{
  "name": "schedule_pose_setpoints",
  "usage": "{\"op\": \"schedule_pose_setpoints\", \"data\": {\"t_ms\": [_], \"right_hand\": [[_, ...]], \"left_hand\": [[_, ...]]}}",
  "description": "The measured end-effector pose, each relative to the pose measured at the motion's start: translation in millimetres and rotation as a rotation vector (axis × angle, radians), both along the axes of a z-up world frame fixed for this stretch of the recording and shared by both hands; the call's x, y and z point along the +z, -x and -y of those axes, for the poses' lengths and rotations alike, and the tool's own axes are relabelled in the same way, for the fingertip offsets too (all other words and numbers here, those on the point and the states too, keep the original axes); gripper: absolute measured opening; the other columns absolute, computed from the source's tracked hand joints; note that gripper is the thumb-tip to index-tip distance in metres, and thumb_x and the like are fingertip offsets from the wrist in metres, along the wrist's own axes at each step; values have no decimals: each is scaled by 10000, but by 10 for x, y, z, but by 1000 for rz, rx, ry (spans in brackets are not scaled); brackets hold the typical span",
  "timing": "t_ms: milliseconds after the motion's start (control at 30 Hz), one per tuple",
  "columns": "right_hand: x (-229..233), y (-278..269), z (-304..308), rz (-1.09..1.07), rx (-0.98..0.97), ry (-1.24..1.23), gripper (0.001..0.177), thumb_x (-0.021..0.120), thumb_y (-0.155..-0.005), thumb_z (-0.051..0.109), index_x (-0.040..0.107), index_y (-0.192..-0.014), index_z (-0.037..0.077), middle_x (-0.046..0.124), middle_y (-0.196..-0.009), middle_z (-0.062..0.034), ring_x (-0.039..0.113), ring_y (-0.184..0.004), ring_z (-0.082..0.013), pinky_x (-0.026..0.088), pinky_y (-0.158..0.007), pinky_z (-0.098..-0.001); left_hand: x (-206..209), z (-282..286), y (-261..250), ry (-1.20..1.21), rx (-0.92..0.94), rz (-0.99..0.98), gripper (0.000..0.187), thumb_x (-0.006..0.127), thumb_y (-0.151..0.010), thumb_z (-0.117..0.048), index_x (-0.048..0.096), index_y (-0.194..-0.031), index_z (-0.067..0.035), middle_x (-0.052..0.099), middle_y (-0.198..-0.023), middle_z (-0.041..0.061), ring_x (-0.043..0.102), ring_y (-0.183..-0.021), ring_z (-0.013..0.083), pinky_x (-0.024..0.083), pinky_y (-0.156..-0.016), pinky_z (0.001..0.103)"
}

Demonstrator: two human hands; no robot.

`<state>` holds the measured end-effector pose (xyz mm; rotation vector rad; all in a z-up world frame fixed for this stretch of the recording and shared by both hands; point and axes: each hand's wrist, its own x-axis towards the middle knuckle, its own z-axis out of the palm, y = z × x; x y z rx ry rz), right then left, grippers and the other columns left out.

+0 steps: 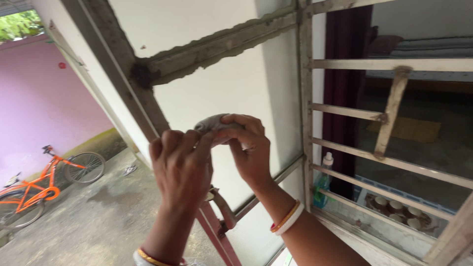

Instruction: The person wipes a frosted glass window pane with a cloth, moving the cloth in circular and linear motions across the surface. The person holds the window frame with the left hand while cleaning with the right hand.

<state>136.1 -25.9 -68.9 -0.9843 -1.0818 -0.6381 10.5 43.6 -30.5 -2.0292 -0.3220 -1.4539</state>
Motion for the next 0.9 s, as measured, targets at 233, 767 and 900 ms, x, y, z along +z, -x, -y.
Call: {"op": "schedule_pose_setpoints", "data": {"t_ms": [233,767,900], "right_hand": [[483,-182,-75,-52,78,-15,308,638,-855,-158,784,-991,77,670,-1208,-67,660,-1175,-210,643,-903,-291],[243,-235,-31,-213,281,15,225,615,-915,-137,757,-962,31,607,-1239,-76,729,-1072,-188,638,-882,-290],[575,-309,-60,-145,241,-25,253,608,-890,-158,768,-961,25,621,-1230,-82,695,-1131,-199,638,-885,-296]], "left_hand": [[538,118,-57,-126,-31,58,82,849,-990,-239,803,-1057,-224,740,-921,-60,528,-853,156,357,-840,345],[316,-41,-137,-107,52,-23,131,847,-925,-319,796,-961,-203,719,-838,-47,519,-757,157,363,-811,362],[587,-94,-215,-174,52,49,139,846,-995,-350,796,-1026,-224,710,-860,-44,514,-778,161,346,-819,352]]}}
